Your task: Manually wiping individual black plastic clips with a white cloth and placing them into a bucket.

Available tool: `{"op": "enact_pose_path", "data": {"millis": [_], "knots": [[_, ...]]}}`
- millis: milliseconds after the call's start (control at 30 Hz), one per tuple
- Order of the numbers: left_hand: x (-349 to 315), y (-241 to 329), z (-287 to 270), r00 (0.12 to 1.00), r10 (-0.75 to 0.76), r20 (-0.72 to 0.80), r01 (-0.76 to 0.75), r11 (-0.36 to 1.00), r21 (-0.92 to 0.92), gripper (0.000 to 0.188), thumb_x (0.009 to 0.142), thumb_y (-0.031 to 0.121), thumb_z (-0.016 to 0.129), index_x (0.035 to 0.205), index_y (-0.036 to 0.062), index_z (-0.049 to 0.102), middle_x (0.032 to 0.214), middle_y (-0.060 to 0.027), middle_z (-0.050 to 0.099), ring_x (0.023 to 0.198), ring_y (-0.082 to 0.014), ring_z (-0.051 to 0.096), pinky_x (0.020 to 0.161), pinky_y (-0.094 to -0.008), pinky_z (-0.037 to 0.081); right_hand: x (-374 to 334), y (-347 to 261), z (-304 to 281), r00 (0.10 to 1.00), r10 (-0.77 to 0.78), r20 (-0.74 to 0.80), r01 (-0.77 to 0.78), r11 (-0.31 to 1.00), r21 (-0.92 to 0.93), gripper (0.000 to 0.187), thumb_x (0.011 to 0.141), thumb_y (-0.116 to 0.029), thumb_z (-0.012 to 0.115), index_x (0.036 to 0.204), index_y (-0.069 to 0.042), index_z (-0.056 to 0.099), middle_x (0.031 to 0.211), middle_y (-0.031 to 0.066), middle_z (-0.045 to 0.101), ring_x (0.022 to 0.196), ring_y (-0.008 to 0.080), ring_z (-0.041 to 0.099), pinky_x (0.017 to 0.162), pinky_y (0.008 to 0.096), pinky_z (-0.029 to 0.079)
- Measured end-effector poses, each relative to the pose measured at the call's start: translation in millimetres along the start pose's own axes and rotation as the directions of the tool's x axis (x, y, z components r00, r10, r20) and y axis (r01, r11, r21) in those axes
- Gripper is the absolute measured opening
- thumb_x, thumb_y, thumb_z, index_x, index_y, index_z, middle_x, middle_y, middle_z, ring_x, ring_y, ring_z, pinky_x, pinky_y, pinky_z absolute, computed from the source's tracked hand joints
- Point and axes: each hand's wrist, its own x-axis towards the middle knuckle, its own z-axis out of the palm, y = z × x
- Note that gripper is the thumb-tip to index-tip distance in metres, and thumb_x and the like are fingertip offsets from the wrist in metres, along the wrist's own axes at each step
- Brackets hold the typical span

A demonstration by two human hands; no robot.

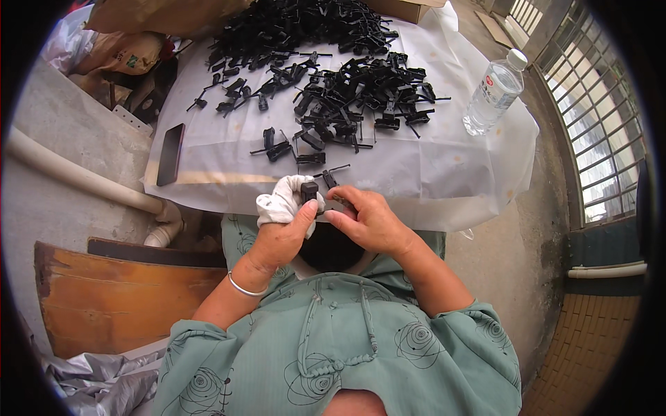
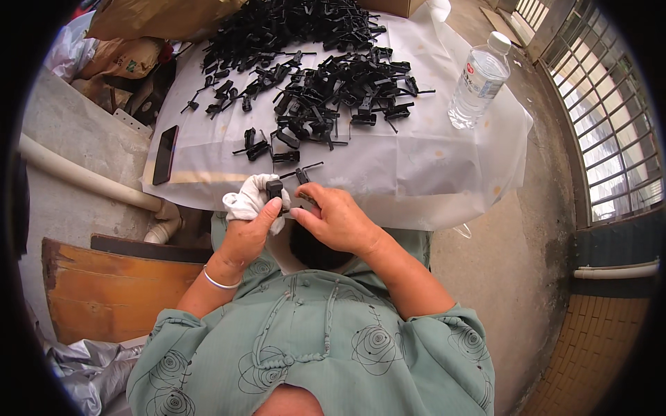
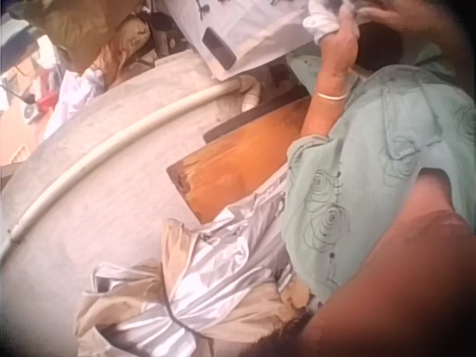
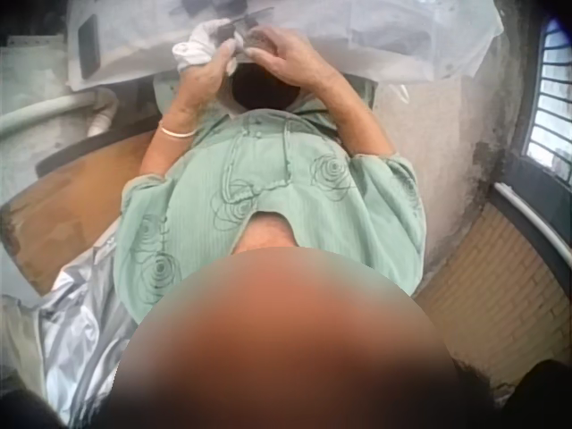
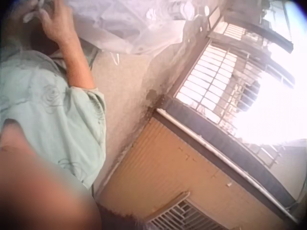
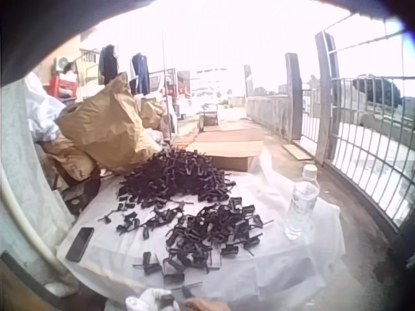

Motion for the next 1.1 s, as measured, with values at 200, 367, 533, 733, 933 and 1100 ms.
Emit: {"op": "enact_pose_path", "data": {"millis": [200,367,533,733,933,1100], "knots": [[-1,1,-1,0.995,-0.096,0.034,0.093,0.991,0.094,0.037,0.089,0.005,0.042,0.125,0.0033,0.034,0.084,-0.0025,0.053,0.055,-0.0041,0.041,0.049,-0.0181,0.037,1,6,-3,0.966,-0.249,0.068,0.256,0.956,-0.145,0.011,0.076,-0.006,0.066,0.087,-0.003,0.063,0.069,0.0049,0.055,0.059,0.0121,0.049,0.055,0.0261,0.042],[-5,16,1,0.943,-0.224,0.247,0.213,0.974,0.070,0.034,0.088,0.006,0.041,0.121,0.0045,0.036,0.072,0.0020,0.045,0.054,-0.0029,0.038,0.048,-0.0181,0.033,-2,1,5,0.996,0.065,0.062,-0.069,0.995,0.065,0.016,0.076,-0.005,0.068,0.087,-0.002,0.057,0.069,0.0015,0.054,0.058,0.0083,0.046,0.053,0.0210,0.038],[-4,13,-1,0.935,-0.249,0.251,0.274,0.959,-0.068,0.030,0.087,0.005,0.042,0.117,0.0045,0.037,0.071,0.0021,0.043,0.054,-0.0030,0.036,0.048,-0.0182,0.032,-4,8,8,0.995,-0.071,0.063,0.064,0.991,0.114,0.013,0.084,-0.011,0.060,0.085,-0.001,0.052,0.067,0.0055,0.051,0.055,0.0137,0.043,0.053,0.0249,0.039],[-1,-1,-2,0.979,-0.057,0.198,-0.004,0.957,0.291,0.024,0.086,0.006,0.044,0.109,0.0028,0.043,0.082,-0.0032,0.048,0.068,-0.0119,0.047,0.061,-0.0263,0.040,-3,4,10,0.988,-0.097,0.122,0.096,0.995,0.010,0.020,0.089,-0.015,0.051,0.076,0.000,0.052,0.065,0.0115,0.049,0.055,0.0189,0.042,0.054,0.0312,0.039],[-11,7,5,0.984,0.029,0.174,-0.129,0.786,0.604,0.027,0.081,0.007,0.048,0.107,-0.0007,0.047,0.094,-0.0145,0.053,0.087,-0.0283,0.053,0.078,-0.0344,0.043,-6,10,20,0.988,0.035,0.148,-0.042,0.998,0.045,0.020,0.088,-0.012,0.052,0.072,0.001,0.051,0.060,0.0125,0.048,0.053,0.0209,0.042,0.053,0.0326,0.039],[1,25,-4,0.932,0.179,0.316,-0.363,0.497,0.788,0.038,0.078,0.013,0.060,0.113,-0.0015,0.055,0.113,-0.0236,0.053,0.099,-0.0365,0.052,0.088,-0.0397,0.042,-6,20,11,0.990,-0.138,-0.040,0.114,0.924,-0.364,0.017,0.083,-0.017,0.060,0.080,-0.002,0.053,0.067,0.0135,0.057,0.058,0.0312,0.054,0.053,0.0364,0.044]]}}
